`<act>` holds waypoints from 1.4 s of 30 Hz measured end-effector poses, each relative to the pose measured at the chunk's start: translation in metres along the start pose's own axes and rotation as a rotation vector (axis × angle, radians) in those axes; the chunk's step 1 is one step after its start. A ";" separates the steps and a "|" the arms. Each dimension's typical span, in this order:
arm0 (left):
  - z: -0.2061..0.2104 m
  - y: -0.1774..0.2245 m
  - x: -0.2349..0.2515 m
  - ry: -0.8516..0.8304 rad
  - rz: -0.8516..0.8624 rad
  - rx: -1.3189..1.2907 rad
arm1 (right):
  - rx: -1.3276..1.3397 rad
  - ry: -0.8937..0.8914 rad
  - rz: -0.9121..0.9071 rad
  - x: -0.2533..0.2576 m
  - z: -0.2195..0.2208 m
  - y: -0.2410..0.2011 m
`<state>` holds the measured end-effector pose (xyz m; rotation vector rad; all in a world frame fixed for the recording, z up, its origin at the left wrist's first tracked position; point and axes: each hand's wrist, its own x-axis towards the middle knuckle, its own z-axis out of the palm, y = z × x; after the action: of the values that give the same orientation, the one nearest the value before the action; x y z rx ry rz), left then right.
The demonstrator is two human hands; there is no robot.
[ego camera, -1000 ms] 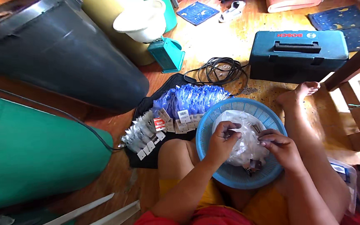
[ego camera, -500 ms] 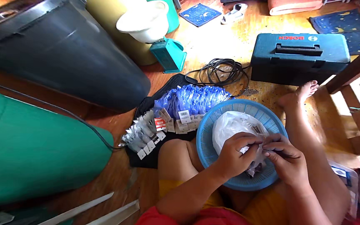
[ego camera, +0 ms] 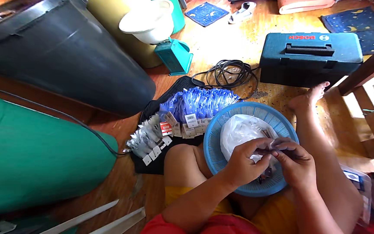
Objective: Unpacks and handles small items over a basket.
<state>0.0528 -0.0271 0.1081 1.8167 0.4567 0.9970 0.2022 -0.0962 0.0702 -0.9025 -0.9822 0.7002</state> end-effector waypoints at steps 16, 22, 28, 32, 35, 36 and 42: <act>0.000 -0.005 -0.003 -0.004 -0.094 -0.010 | 0.121 0.062 0.183 -0.002 0.006 0.001; 0.001 -0.009 -0.004 0.000 -0.098 -0.018 | 0.149 0.096 0.235 -0.003 0.009 0.004; 0.002 -0.024 -0.005 0.043 -0.086 0.022 | 0.018 0.058 0.159 -0.006 0.007 0.010; -0.020 -0.031 -0.001 -0.116 -0.243 0.238 | 0.069 0.041 0.025 0.000 -0.010 0.007; -0.047 -0.031 0.006 -0.487 -0.485 0.516 | 0.157 0.087 0.027 0.004 -0.020 0.008; -0.053 -0.033 0.006 -0.614 -0.541 0.588 | 0.160 0.113 0.051 0.004 -0.022 0.011; -0.052 -0.050 -0.017 -0.870 -0.559 0.689 | 0.045 0.169 0.264 0.003 -0.021 0.023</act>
<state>0.0076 0.0137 0.0663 2.2993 0.7337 -0.4154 0.2199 -0.0899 0.0451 -1.0453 -0.7018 0.8497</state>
